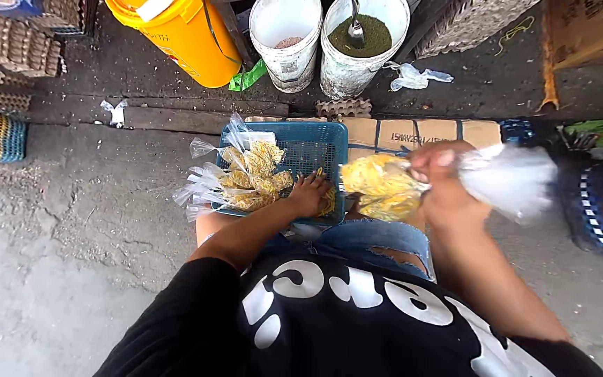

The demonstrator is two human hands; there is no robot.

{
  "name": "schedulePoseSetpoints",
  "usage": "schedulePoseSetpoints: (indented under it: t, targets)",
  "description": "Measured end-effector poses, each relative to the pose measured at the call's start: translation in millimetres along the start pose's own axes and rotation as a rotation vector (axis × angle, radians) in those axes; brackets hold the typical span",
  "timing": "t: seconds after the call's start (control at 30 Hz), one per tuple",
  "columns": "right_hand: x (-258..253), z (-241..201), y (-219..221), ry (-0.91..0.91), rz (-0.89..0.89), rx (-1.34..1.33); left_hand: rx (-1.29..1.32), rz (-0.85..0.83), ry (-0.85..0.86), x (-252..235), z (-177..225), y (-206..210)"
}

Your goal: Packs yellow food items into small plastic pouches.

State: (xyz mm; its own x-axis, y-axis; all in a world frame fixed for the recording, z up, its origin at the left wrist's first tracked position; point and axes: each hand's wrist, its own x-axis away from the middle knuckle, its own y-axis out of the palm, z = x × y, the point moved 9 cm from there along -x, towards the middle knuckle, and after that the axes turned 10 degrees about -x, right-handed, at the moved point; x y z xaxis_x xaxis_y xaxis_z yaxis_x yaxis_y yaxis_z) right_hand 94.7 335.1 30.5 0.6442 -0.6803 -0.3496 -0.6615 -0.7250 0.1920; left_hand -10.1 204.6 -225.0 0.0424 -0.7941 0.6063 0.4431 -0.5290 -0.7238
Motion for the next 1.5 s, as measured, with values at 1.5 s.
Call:
schedulePoseSetpoints:
  t: [1.5]
  targets:
    - [100.2, 134.4, -8.4, 0.463, -0.074, 0.659, 0.172, 0.081, -0.408, 14.4, -68.5, -27.4]
